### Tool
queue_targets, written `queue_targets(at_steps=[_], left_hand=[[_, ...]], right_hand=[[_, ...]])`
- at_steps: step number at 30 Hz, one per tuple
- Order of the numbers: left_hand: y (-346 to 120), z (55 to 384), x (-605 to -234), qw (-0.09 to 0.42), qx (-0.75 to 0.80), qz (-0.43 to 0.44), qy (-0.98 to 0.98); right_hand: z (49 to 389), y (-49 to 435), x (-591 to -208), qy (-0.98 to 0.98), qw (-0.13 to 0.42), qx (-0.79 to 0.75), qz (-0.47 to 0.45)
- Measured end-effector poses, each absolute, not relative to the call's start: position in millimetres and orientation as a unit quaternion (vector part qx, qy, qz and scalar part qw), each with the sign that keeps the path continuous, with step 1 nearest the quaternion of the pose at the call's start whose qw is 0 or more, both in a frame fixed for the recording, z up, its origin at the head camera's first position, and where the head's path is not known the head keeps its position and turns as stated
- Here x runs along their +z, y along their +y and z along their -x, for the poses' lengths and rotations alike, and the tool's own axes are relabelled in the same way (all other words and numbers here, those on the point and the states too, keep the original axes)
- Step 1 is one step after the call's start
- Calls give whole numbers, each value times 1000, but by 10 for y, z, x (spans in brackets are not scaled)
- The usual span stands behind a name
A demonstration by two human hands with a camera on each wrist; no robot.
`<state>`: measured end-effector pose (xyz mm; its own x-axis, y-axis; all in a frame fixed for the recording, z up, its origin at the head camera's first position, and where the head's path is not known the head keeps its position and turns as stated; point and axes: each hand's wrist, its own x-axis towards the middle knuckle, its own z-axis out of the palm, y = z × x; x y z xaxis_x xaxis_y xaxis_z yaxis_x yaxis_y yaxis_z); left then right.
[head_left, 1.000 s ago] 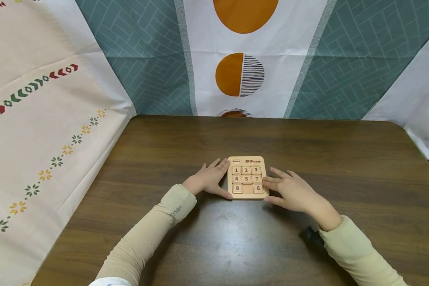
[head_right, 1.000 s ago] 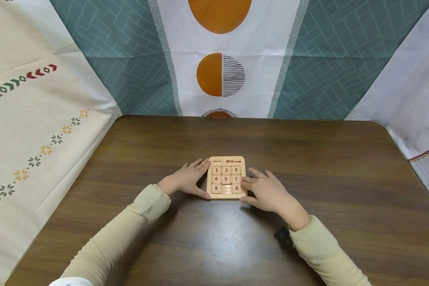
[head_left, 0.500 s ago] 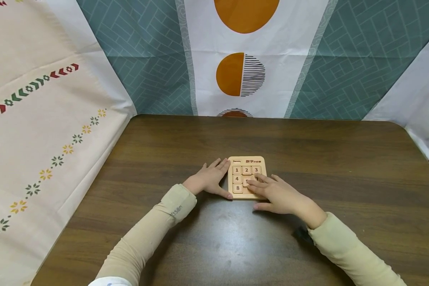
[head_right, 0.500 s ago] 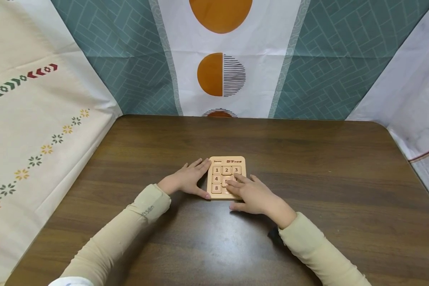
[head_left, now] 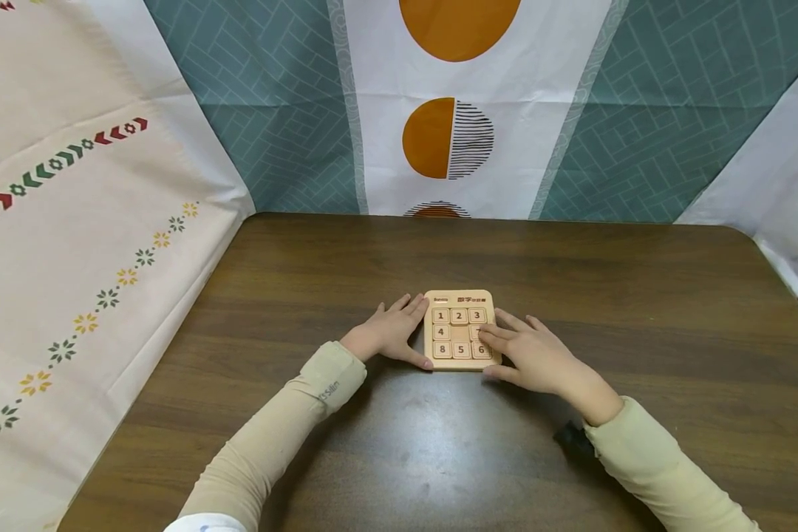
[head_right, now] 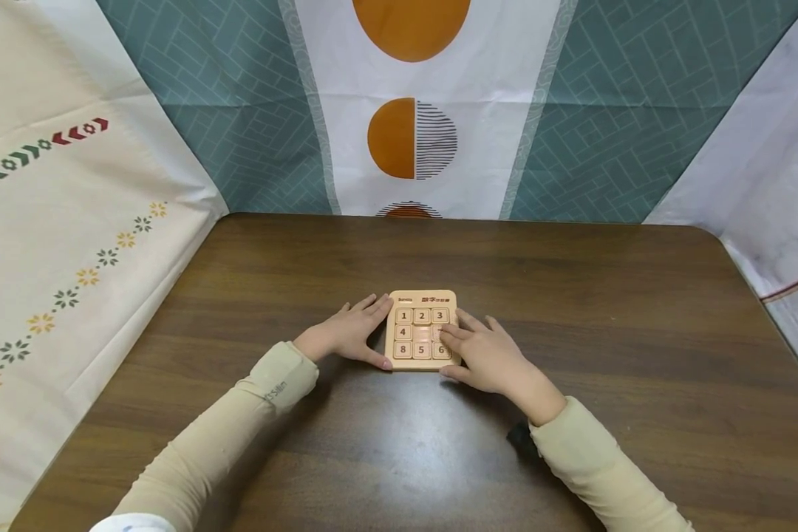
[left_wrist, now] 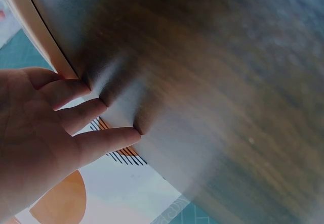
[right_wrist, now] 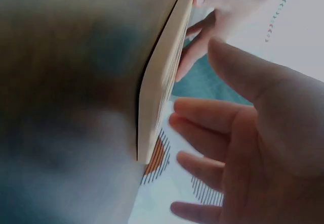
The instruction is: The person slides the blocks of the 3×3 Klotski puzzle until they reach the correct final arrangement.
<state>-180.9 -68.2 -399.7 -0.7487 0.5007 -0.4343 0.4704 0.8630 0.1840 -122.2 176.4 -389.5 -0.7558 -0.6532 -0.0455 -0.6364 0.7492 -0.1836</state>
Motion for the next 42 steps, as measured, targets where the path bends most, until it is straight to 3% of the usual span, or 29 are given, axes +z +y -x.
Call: queue_targets(at_steps=[13, 24, 35, 42], left_hand=[[-676, 1820, -4007, 241, 30, -258, 935], [-674, 1801, -3986, 242, 29, -258, 935], [-677, 1803, -3996, 243, 32, -260, 934], [-677, 1797, -3987, 236, 37, -262, 935]], right_hand=[[1262, 1543, -3901, 936, 63, -64, 341], [1093, 1709, -3839, 939, 70, -52, 332], [1306, 1723, -3914, 937, 55, -56, 339], [1198, 1629, -3920, 911, 72, -96, 395]])
